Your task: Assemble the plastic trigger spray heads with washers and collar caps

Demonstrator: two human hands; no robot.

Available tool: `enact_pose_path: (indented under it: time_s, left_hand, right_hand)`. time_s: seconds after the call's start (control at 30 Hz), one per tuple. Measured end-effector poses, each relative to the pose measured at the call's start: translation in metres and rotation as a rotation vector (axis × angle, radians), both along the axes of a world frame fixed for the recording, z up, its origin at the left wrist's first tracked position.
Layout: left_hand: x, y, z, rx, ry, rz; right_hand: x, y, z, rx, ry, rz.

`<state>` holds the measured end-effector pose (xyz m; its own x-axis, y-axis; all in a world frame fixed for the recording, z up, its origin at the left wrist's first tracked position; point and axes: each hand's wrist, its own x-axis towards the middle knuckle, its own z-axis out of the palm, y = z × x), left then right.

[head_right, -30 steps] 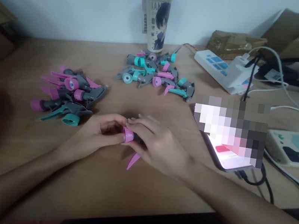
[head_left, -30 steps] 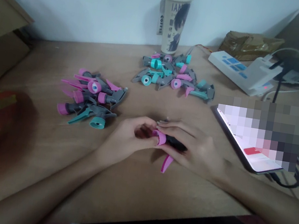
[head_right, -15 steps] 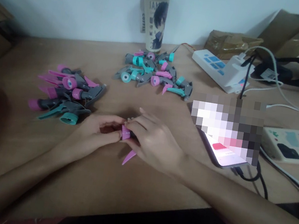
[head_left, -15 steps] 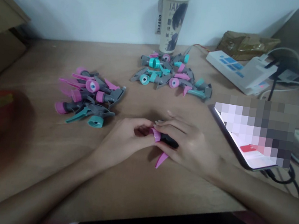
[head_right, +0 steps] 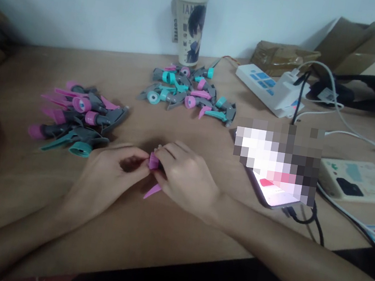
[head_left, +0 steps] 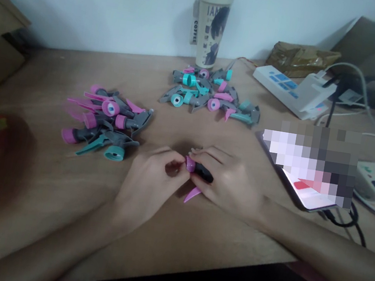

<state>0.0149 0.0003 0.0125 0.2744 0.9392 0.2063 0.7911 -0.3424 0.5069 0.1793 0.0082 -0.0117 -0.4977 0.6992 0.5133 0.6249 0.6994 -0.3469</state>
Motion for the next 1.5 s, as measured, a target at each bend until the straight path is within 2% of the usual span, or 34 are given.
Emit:
enact_pose_path:
  time_s: [0.17,0.23,0.3,0.37,0.43,0.53,0.63,0.73,0.87,1.03,1.17,1.33,1.5]
  left_hand:
    - [-0.002,0.004,-0.002,0.035,0.006,0.020]
    - [-0.010,0.012,-0.003,0.045,-0.021,0.079]
    - [-0.018,0.022,-0.004,0.008,-0.140,0.159]
    - [-0.024,0.030,-0.004,-0.132,-0.400,0.172]
    - [-0.026,0.033,-0.003,-0.332,-0.682,0.106]
    - [-0.022,0.029,-0.001,-0.534,-0.875,-0.024]
    - [-0.018,0.023,0.004,-0.533,-0.820,-0.111]
    - [-0.018,0.021,0.008,-0.516,-0.700,-0.166]
    - [-0.019,0.021,0.011,-0.511,-0.588,-0.176]
    - [-0.017,0.018,0.009,-0.431,-0.552,-0.149]
    - [-0.017,0.015,0.005,-0.303,-0.533,-0.152]
    - [-0.019,0.011,0.004,-0.006,-0.311,-0.225]
    - [-0.018,0.010,0.007,0.088,-0.195,-0.238]
  right_hand:
    - [0.003,0.001,0.000,-0.039,0.013,-0.028]
    - [0.008,0.002,0.003,-0.065,0.049,-0.074]
    - [0.012,0.003,0.006,-0.125,0.124,-0.144]
    - [0.016,0.004,0.007,-0.235,0.229,-0.178]
    - [0.016,0.004,0.006,-0.369,0.339,-0.124]
    - [0.013,0.003,0.002,-0.514,0.462,0.008]
    - [0.012,0.003,-0.001,-0.579,0.534,0.046]
    - [0.013,0.003,-0.002,-0.578,0.562,0.061]
    - [0.014,0.002,-0.003,-0.473,0.538,0.101]
    - [0.013,0.001,-0.002,-0.374,0.470,0.109]
    - [0.013,0.001,0.000,-0.331,0.438,0.108]
    - [0.013,0.001,0.003,-0.262,0.411,0.098]
    - [0.013,0.000,0.001,-0.196,0.369,0.090]
